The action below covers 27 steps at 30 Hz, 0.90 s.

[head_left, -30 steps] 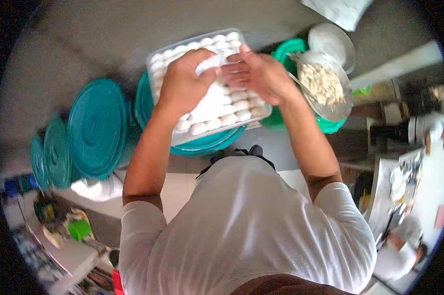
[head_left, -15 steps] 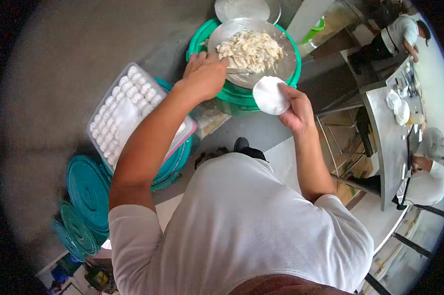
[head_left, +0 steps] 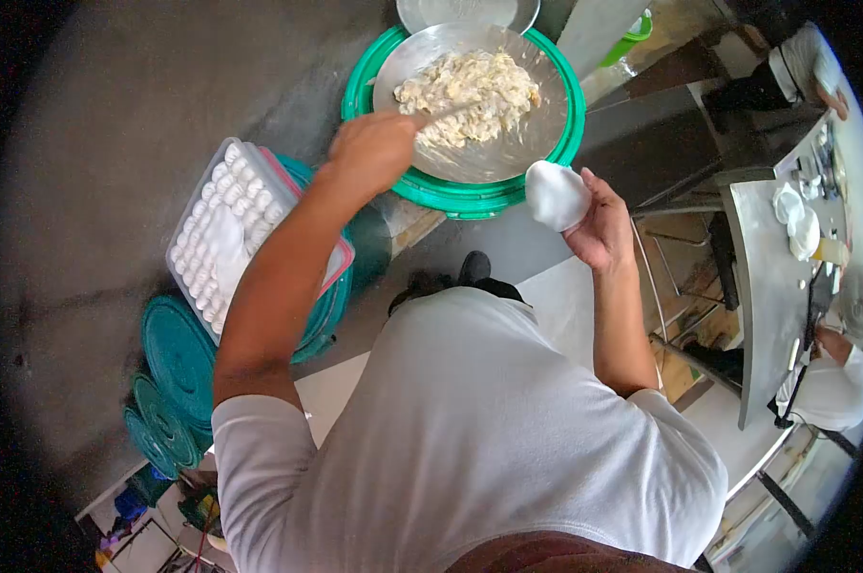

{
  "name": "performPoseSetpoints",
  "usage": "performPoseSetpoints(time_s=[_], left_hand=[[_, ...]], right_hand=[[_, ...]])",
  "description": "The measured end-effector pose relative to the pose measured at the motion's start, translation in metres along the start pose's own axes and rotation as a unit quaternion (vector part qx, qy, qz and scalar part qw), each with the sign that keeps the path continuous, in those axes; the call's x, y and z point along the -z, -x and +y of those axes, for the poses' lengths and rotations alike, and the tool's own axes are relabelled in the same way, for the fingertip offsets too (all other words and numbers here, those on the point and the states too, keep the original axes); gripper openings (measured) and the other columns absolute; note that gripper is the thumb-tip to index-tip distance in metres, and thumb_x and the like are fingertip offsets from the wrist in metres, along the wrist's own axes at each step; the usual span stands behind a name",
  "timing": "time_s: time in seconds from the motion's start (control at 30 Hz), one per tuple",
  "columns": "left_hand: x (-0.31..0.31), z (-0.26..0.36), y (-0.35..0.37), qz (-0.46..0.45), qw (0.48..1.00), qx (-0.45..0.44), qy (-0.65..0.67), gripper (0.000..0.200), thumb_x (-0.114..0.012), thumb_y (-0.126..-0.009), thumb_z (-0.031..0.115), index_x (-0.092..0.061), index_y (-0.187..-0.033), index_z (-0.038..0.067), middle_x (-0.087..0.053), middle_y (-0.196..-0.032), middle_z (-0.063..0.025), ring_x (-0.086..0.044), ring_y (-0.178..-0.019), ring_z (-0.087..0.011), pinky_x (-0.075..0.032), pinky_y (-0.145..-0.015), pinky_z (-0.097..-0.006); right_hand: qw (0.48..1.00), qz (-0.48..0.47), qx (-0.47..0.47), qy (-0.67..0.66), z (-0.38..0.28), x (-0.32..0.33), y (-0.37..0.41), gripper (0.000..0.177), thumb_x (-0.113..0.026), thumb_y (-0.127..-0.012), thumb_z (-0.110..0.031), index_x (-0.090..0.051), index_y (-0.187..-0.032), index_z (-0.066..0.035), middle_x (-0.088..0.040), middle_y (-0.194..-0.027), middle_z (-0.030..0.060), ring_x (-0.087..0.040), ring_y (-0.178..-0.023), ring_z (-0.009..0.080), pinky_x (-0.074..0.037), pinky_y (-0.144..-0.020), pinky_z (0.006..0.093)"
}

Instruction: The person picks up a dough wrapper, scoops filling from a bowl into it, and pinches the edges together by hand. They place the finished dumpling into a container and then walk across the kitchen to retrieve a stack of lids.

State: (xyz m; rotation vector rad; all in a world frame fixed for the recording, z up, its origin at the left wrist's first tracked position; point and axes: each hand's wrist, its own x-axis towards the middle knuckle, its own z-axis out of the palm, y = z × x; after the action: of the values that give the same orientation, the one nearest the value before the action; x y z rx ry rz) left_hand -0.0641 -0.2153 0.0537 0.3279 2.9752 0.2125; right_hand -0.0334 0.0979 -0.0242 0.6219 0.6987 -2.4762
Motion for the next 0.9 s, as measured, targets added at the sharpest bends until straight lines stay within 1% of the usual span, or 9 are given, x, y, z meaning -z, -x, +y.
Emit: performPoseSetpoints(time_s=[0.1,0.2,0.27,0.6,0.7,0.77,0.8,0.87,0.9], left_hand=[[-0.021,0.001,-0.006,-0.045,0.996,-0.082,0.005,0.043,-0.047,-0.086,0.002,-0.064,-0.124,0.010,-0.065,-0.110,-0.0234,-0.063,-0.107,-0.0364,-0.049,-0.093,-0.0467],[-0.013,-0.004,-0.004,-0.100,0.993,-0.065,-0.020,0.044,-0.048,-0.084,0.001,-0.065,-0.123,0.010,-0.066,-0.110,-0.0242,-0.064,-0.105,-0.0375,-0.049,-0.094,-0.0474],[-0.011,-0.011,-0.005,-0.017,0.999,-0.012,0.028,0.043,-0.049,-0.081,-0.001,-0.066,-0.120,0.007,-0.066,-0.110,-0.0243,-0.065,-0.104,-0.0383,-0.049,-0.094,-0.0476],[-0.027,-0.021,-0.001,-0.093,0.993,-0.050,0.053,0.039,-0.049,-0.083,-0.001,-0.067,-0.117,0.003,-0.067,-0.106,-0.0246,-0.065,-0.102,-0.0383,-0.050,-0.091,-0.0458],[-0.028,-0.021,0.003,-0.110,0.973,-0.101,0.174,0.034,-0.048,-0.090,0.004,-0.067,-0.118,0.004,-0.067,-0.107,-0.0233,-0.064,-0.104,-0.0374,-0.048,-0.091,-0.0454],[-0.018,-0.011,0.010,-0.229,0.925,-0.005,0.302,0.032,-0.051,-0.092,0.006,-0.067,-0.120,0.006,-0.068,-0.101,-0.0224,-0.065,-0.098,-0.0376,-0.049,-0.087,-0.0446],[-0.026,-0.006,0.016,-0.233,0.924,-0.012,0.302,0.032,-0.051,-0.092,0.006,-0.067,-0.120,0.006,-0.068,-0.101,-0.0224,-0.065,-0.098,-0.0376,-0.049,-0.087,-0.0446],[-0.044,0.005,0.034,-0.027,0.932,-0.154,0.326,0.031,-0.052,-0.092,0.005,-0.068,-0.118,0.008,-0.065,-0.088,-0.0195,-0.063,-0.082,-0.0362,-0.051,-0.077,-0.0418],[-0.046,0.010,0.041,-0.032,0.931,-0.158,0.329,0.031,-0.052,-0.092,0.005,-0.068,-0.118,0.008,-0.065,-0.088,-0.0195,-0.063,-0.082,-0.0362,-0.051,-0.077,-0.0418]], right_hand=[[0.998,0.038,0.052,0.020,0.003,-0.004,0.007,0.032,-0.051,-0.099,-0.018,-0.055,-0.120,0.006,-0.065,-0.118,0.0192,-0.064,-0.108,0.0325,-0.049,-0.100,0.0493],[0.997,0.040,0.051,0.030,0.005,0.002,0.013,0.032,-0.050,-0.099,-0.019,-0.055,-0.118,0.006,-0.064,-0.118,0.0201,-0.064,-0.109,0.0335,-0.048,-0.101,0.0495],[0.998,0.040,0.046,0.007,0.006,0.004,0.016,0.032,-0.050,-0.100,-0.020,-0.055,-0.118,0.006,-0.064,-0.119,0.0204,-0.063,-0.109,0.0338,-0.048,-0.101,0.0495],[0.999,0.009,0.000,-0.038,0.020,0.019,0.009,0.032,-0.048,-0.101,-0.023,-0.054,-0.118,0.003,-0.062,-0.122,0.0193,-0.062,-0.113,0.0334,-0.046,-0.103,0.0501],[0.999,-0.007,-0.007,-0.051,0.030,0.014,0.003,0.033,-0.045,-0.102,-0.025,-0.053,-0.119,0.003,-0.063,-0.121,0.0183,-0.062,-0.113,0.0329,-0.045,-0.104,0.0496],[0.998,0.008,-0.003,-0.070,0.034,0.005,-0.005,0.035,-0.042,-0.103,-0.025,-0.053,-0.121,0.003,-0.062,-0.123,0.0183,-0.062,-0.113,0.0327,-0.044,-0.105,0.0490],[0.998,0.008,0.016,-0.065,0.036,-0.004,-0.005,0.036,-0.041,-0.103,-0.025,-0.052,-0.122,0.004,-0.061,-0.124,0.0188,-0.061,-0.113,0.0330,-0.044,-0.105,0.0489],[0.997,-0.008,0.035,-0.071,0.035,-0.005,-0.010,0.038,-0.039,-0.104,-0.024,-0.048,-0.124,0.006,-0.059,-0.126,0.0206,-0.061,-0.114,0.0333,-0.044,-0.106,0.0486],[0.997,-0.003,0.038,-0.073,0.035,-0.003,-0.011,0.038,-0.039,-0.104,-0.024,-0.048,-0.124,0.006,-0.059,-0.126,0.0206,-0.061,-0.114,0.0333,-0.044,-0.106,0.0486]])
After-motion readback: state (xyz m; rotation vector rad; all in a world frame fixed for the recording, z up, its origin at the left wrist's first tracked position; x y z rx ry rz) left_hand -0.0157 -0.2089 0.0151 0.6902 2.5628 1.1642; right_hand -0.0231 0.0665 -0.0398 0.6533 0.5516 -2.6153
